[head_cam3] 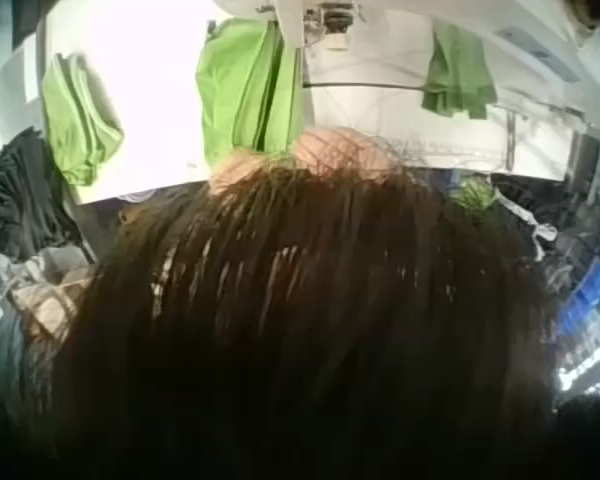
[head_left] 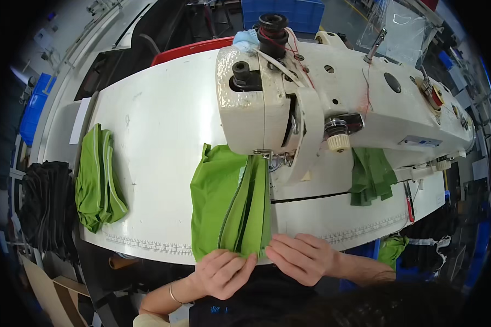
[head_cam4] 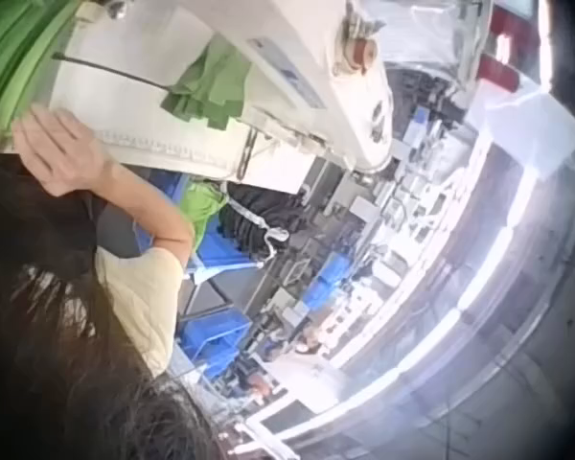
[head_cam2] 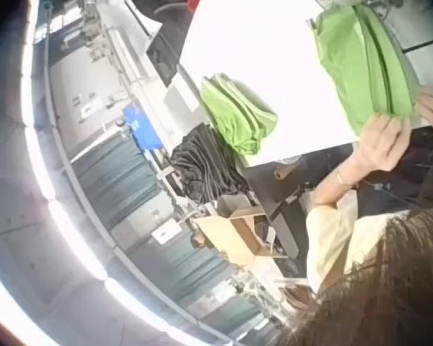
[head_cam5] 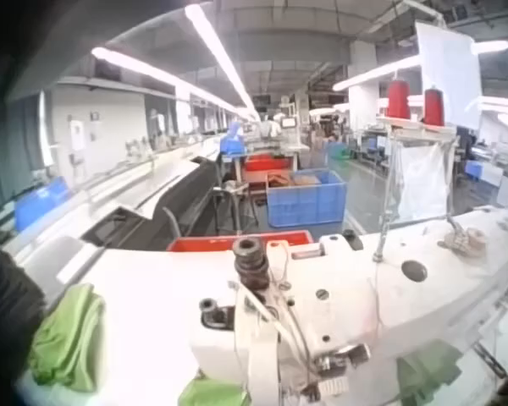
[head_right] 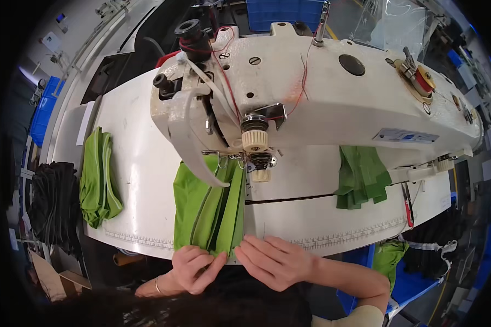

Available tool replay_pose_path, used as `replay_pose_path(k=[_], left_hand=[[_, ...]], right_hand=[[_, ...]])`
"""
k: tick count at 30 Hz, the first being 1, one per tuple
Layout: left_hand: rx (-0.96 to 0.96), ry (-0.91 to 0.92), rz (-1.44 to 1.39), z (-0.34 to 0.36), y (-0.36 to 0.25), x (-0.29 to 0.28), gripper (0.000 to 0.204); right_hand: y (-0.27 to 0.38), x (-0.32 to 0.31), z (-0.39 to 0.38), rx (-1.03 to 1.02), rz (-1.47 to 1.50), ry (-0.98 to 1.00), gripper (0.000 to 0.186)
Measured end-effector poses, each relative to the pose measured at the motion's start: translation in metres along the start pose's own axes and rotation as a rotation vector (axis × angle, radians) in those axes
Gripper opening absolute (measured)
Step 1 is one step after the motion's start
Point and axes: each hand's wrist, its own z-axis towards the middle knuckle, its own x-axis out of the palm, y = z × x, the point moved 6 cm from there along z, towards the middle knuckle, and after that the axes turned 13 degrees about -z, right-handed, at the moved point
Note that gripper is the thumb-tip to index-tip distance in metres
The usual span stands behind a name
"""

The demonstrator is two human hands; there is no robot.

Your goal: The recorder is using an industrial sewing machine to sew straps and labels onto green leather bags.

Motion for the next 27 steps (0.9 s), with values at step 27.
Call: replay_pose_path(k=[27], left_hand=[[-0.01,0.3,-0.075,0.023,0.008,0.034,0.033]], right_hand=[[0.009,0.02,-0.024,-0.035,-0.009,0.183,0.025]])
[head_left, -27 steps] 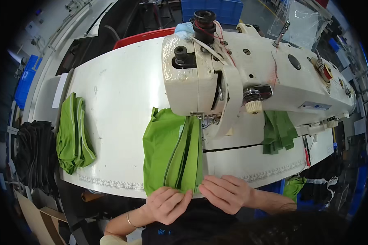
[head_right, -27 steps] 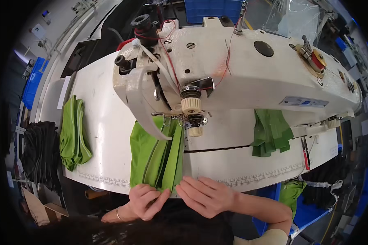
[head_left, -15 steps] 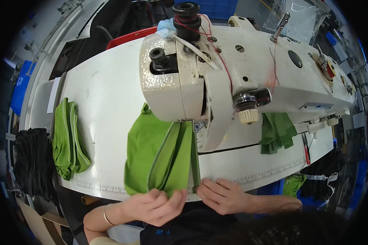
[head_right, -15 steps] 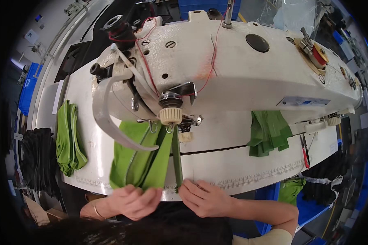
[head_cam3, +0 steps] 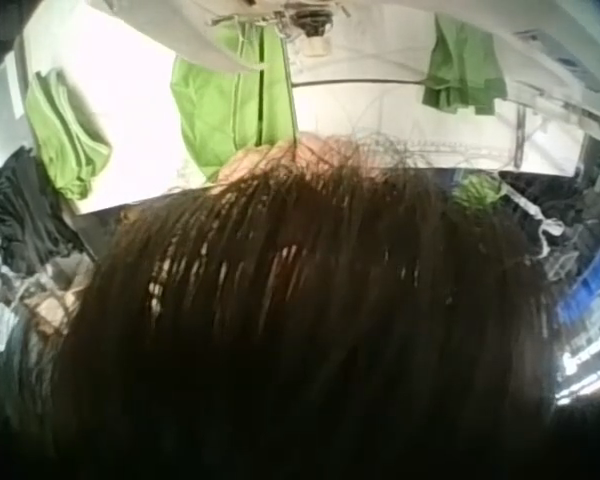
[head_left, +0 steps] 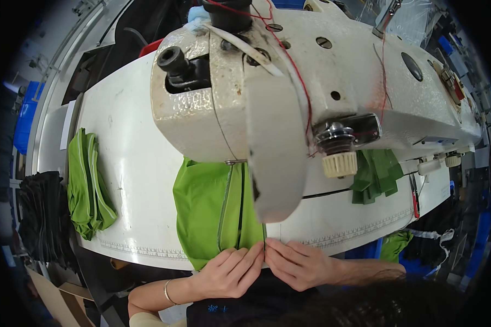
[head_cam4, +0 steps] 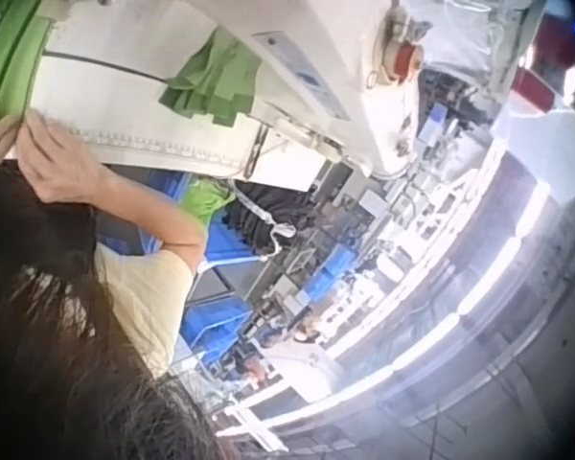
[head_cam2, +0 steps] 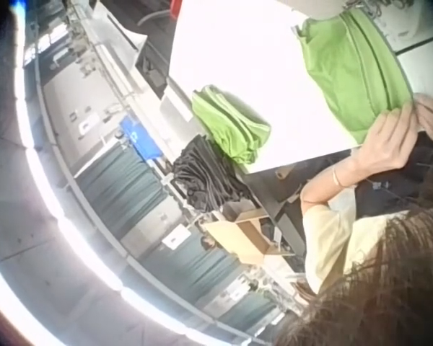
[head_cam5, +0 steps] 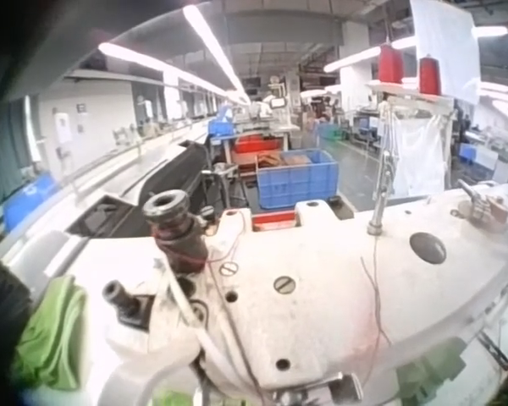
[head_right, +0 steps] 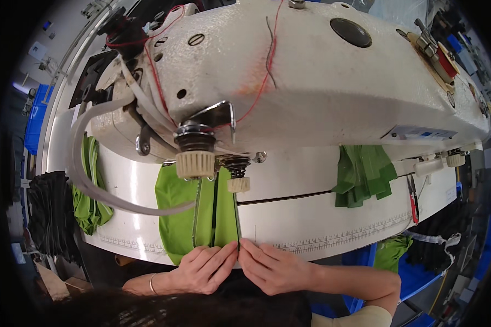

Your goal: The recorder is using an industrial sewing machine to sew straps and labels onto green leather bags.

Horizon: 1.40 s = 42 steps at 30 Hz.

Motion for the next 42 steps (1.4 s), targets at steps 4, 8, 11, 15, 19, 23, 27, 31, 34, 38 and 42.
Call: replay_pose_path(k=[4,8,11,15,19,23,27,31,34,38,42], left_hand=[[0.0,0.004,0.002,0.0,0.0,0.002,0.034],[-0.005,0.01,-0.013,0.0,0.002,0.001,0.034],[-0.003,0.006,-0.03,0.001,0.002,0.0,0.035],[-0.031,0.033,-0.107,0.005,0.008,-0.001,0.024],[-0.032,0.04,-0.113,0.015,0.03,-0.004,0.025],[-0.078,0.042,-0.19,0.029,0.059,-0.011,0.031],[0.001,-0.065,-0.096,0.039,0.081,-0.015,0.028],[-0.151,-0.056,-0.234,0.03,0.109,0.005,0.023],[-0.401,0.01,-0.421,0.026,0.128,-0.003,0.023],[-0.654,-0.063,-0.648,0.001,0.142,0.011,0.021],[-0.198,-0.195,-0.308,0.026,0.11,-0.008,0.021]], right_hand=[[-0.001,0.0,0.0,-0.019,-0.009,0.005,0.026],[-0.001,0.0,0.001,-0.033,-0.002,0.01,0.027],[-0.001,-0.003,0.002,-0.049,-0.005,0.025,0.027],[-0.001,-0.001,0.002,-0.045,0.01,0.037,0.028],[-0.021,0.005,0.014,-0.043,-0.04,0.091,0.032],[-0.047,0.02,0.023,0.047,0.058,0.054,0.028],[-0.068,0.038,0.025,0.065,0.104,0.111,0.019],[-0.088,0.068,0.02,0.403,0.405,0.137,0.019],[-0.084,0.076,0.017,0.356,0.348,0.138,0.019],[-0.08,0.074,0.016,0.265,0.223,0.132,0.018],[-0.077,0.08,0.011,0.18,0.097,0.144,0.018]])
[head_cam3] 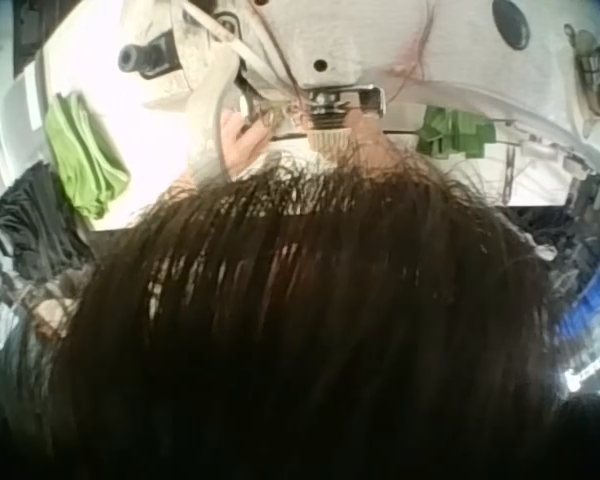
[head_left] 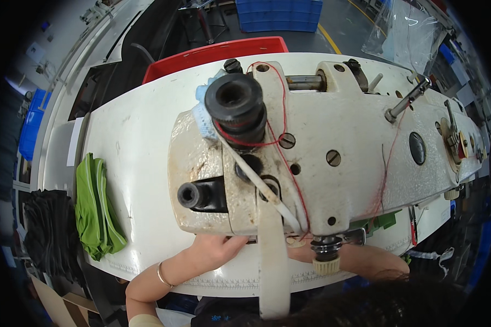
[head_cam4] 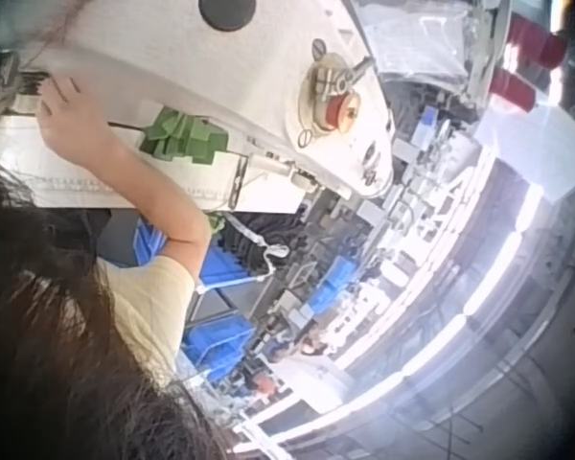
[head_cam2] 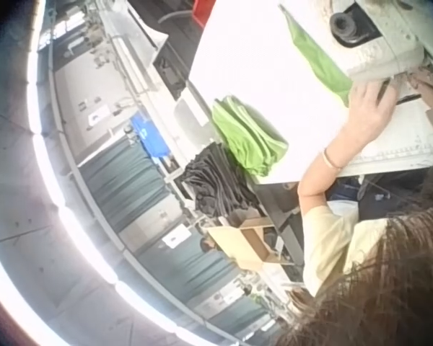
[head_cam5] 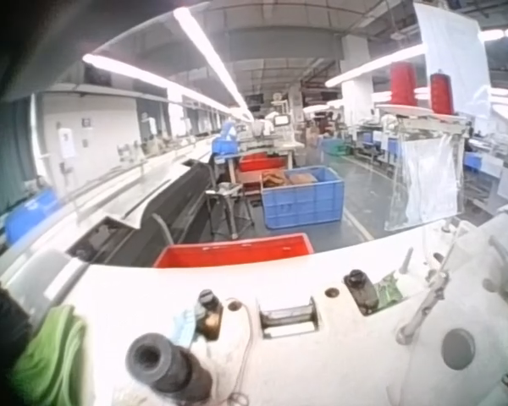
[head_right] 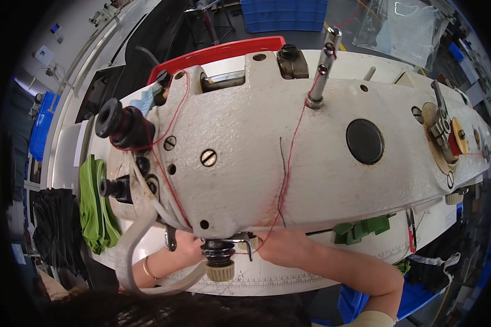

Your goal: The recorder is using an industrial sewing machine to sew straps and labels onto green leather bags.

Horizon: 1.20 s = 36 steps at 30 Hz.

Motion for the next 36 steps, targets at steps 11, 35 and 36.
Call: replay_pose_path(k=[11,35,36], left_hand=[[-0.049,0.184,0.088,-0.019,0.001,0.01,0.04],[-0.032,0.242,0.124,-0.002,-0.005,0.009,0.029],[-0.008,0.228,0.089,0.0,-0.005,0.01,0.031]], right_hand=[[0.006,0.024,-0.02,0.034,-0.08,0.014,0.012],[-0.004,0.013,-0.011,0.049,0.003,0.074,0.014],[-0.027,-0.003,-0.005,0.286,0.218,-0.058,0.015]])
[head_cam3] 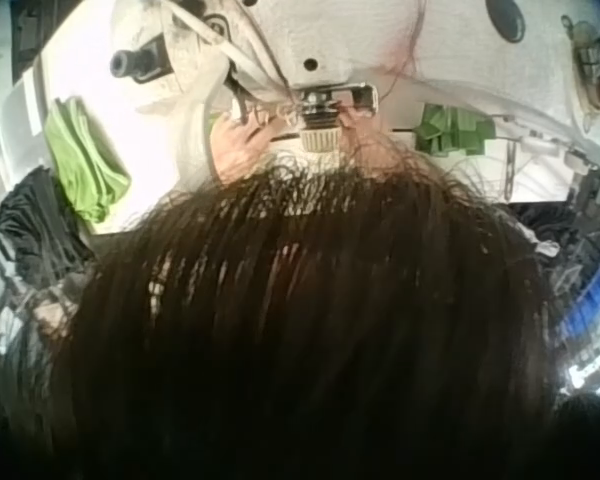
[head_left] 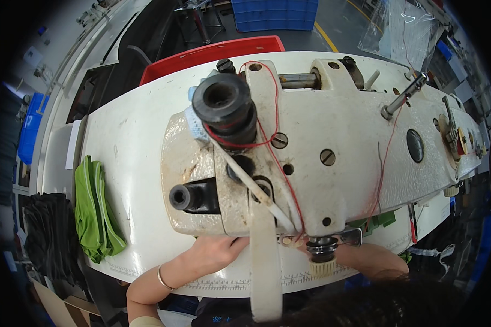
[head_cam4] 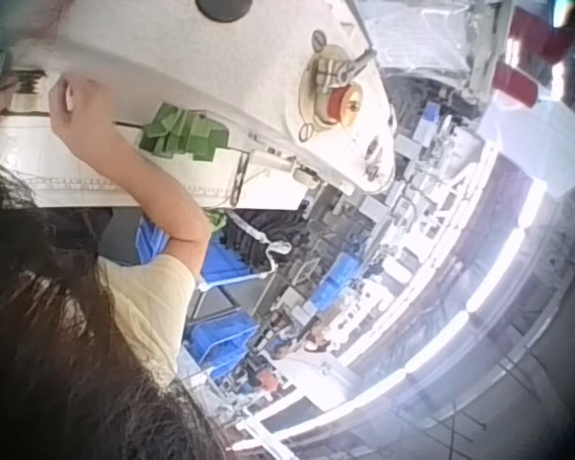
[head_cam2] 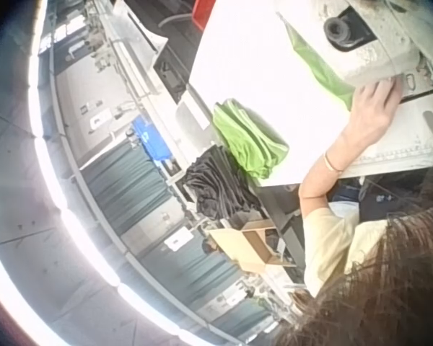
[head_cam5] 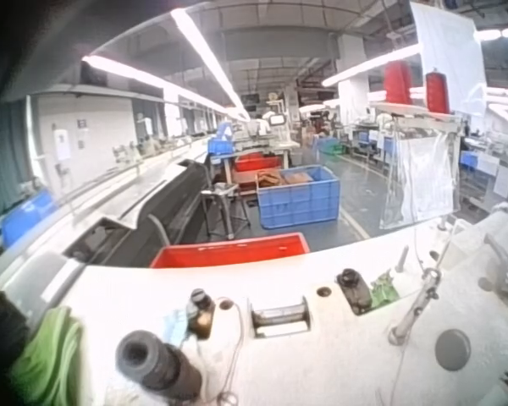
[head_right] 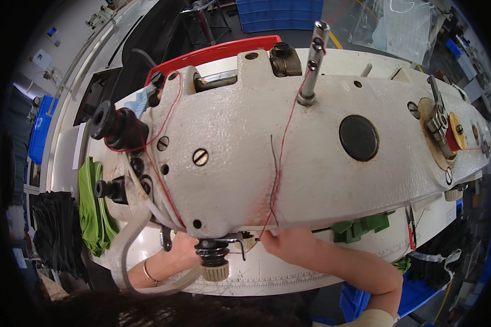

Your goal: The recorder is using an industrial sewing machine to sew straps and labels onto green leather bags.

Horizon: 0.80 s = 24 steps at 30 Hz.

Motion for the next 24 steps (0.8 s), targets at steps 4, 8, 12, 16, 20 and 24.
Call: replay_pose_path(k=[4,8,12,16,20,24], left_hand=[[0.036,-0.036,0.006,-0.001,0.0,-0.001,0.035],[0.026,-0.057,-0.037,-0.001,0.0,-0.009,0.034],[0.038,-0.045,-0.047,0.008,-0.007,-0.017,0.033],[-0.044,-0.103,-0.029,0.021,0.006,-0.023,0.027],[-0.083,-0.146,0.01,0.026,0.02,-0.031,0.019],[0.022,-0.241,0.19,0.029,0.015,-0.032,0.02]], right_hand=[[-0.004,-0.022,0.012,0.155,0.212,-0.116,0.016],[0.015,-0.029,0.022,0.017,0.171,-0.108,0.016],[0.023,-0.028,0.021,-0.075,0.145,-0.094,0.016],[0.024,-0.025,0.024,-0.09,-0.132,0.086,0.018],[0.037,-0.047,0.032,-0.288,-0.409,-0.226,0.02],[0.041,-0.044,0.02,-0.338,-0.118,-0.265,0.03]])
